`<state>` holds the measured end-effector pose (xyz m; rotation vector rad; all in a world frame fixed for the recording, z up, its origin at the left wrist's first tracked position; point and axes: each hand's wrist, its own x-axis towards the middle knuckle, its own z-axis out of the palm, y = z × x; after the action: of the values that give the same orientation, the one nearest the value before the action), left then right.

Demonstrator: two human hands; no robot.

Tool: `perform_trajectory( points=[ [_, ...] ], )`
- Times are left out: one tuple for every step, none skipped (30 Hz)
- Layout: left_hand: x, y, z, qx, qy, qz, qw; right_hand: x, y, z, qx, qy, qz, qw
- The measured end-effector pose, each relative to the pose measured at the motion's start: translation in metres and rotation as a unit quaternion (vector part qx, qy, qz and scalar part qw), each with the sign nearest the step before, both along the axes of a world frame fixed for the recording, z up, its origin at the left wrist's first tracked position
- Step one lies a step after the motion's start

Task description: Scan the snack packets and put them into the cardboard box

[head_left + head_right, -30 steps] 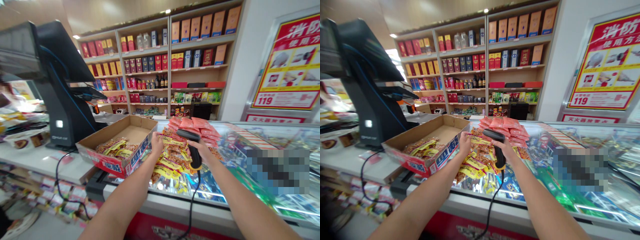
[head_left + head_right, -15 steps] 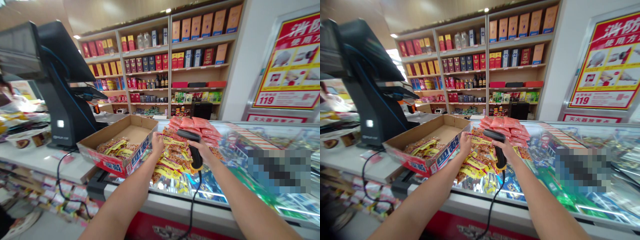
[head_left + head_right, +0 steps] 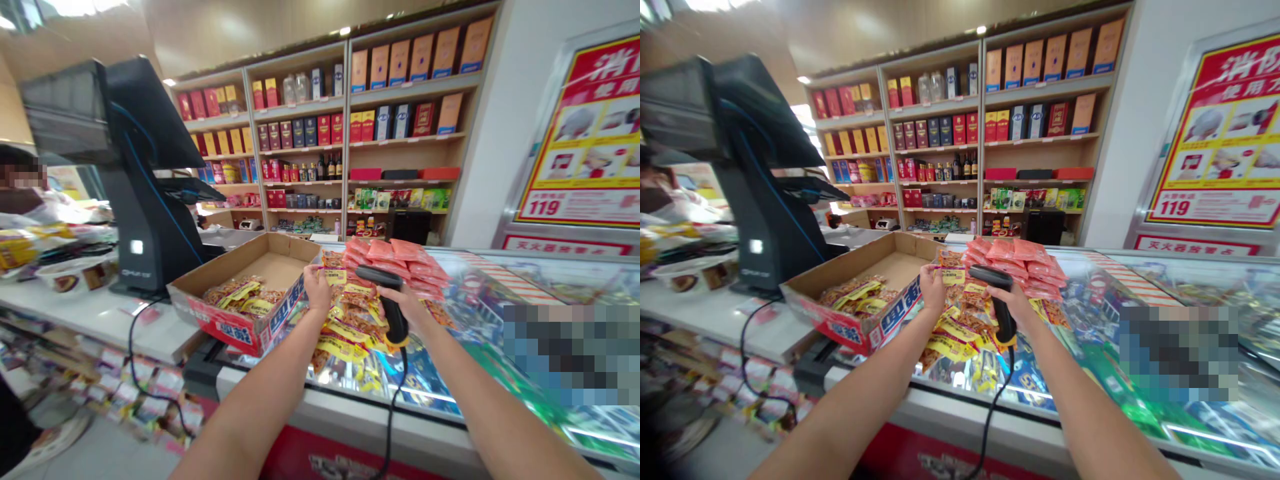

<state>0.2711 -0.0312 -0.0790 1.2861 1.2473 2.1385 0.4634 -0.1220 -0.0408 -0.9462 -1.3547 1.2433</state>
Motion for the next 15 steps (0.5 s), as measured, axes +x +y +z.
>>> perform_trajectory(
  points=[
    [-0.001,-0.004,0.006,0.004,-0.012,0.011,1.000,-0.002,0.000,0.003,0.000,0.004,0.002,1.000],
    [-0.003,-0.007,0.014,0.010,-0.024,0.021,0.999,-0.005,-0.001,0.007,0.000,0.007,0.004,1.000],
    [-0.006,-0.011,0.022,0.018,-0.037,0.031,0.999,-0.009,-0.001,0.012,0.001,0.006,0.008,1.000],
    [-0.010,-0.014,0.032,0.026,-0.054,0.043,0.997,-0.014,-0.002,0.018,0.002,0.001,0.015,1.000],
    [-0.016,-0.018,0.042,0.034,-0.078,0.054,0.995,-0.020,-0.002,0.024,0.003,-0.009,0.024,1.000],
    [-0.023,-0.020,0.052,0.043,-0.108,0.066,0.991,-0.027,-0.002,0.031,0.007,-0.016,0.032,0.999],
    [-0.033,-0.023,0.062,0.050,-0.140,0.078,0.986,-0.035,-0.002,0.037,0.017,-0.017,0.040,0.999],
    [-0.044,-0.025,0.072,0.057,-0.170,0.092,0.979,-0.044,-0.001,0.044,0.023,-0.012,0.049,0.998],
    [-0.056,-0.028,0.080,0.065,-0.195,0.105,0.973,-0.054,-0.001,0.050,0.030,-0.001,0.057,0.998],
    [-0.070,-0.031,0.088,0.074,-0.210,0.117,0.968,-0.064,0.000,0.056,0.034,0.011,0.069,0.997],
    [-0.084,-0.034,0.094,0.083,-0.214,0.134,0.964,-0.075,0.000,0.061,0.036,0.019,0.081,0.996],
    [-0.097,-0.038,0.099,0.092,-0.207,0.154,0.962,-0.085,0.000,0.065,0.033,0.014,0.097,0.995],
    [-0.110,-0.043,0.103,0.101,-0.192,0.178,0.960,-0.094,0.000,0.067,0.030,0.003,0.113,0.993],
    [-0.121,-0.048,0.105,0.112,-0.173,0.203,0.957,-0.102,0.000,0.069,0.034,-0.001,0.121,0.992],
    [-0.129,-0.053,0.106,0.124,-0.151,0.227,0.954,-0.108,0.000,0.069,0.035,-0.008,0.126,0.991]
  ],
)
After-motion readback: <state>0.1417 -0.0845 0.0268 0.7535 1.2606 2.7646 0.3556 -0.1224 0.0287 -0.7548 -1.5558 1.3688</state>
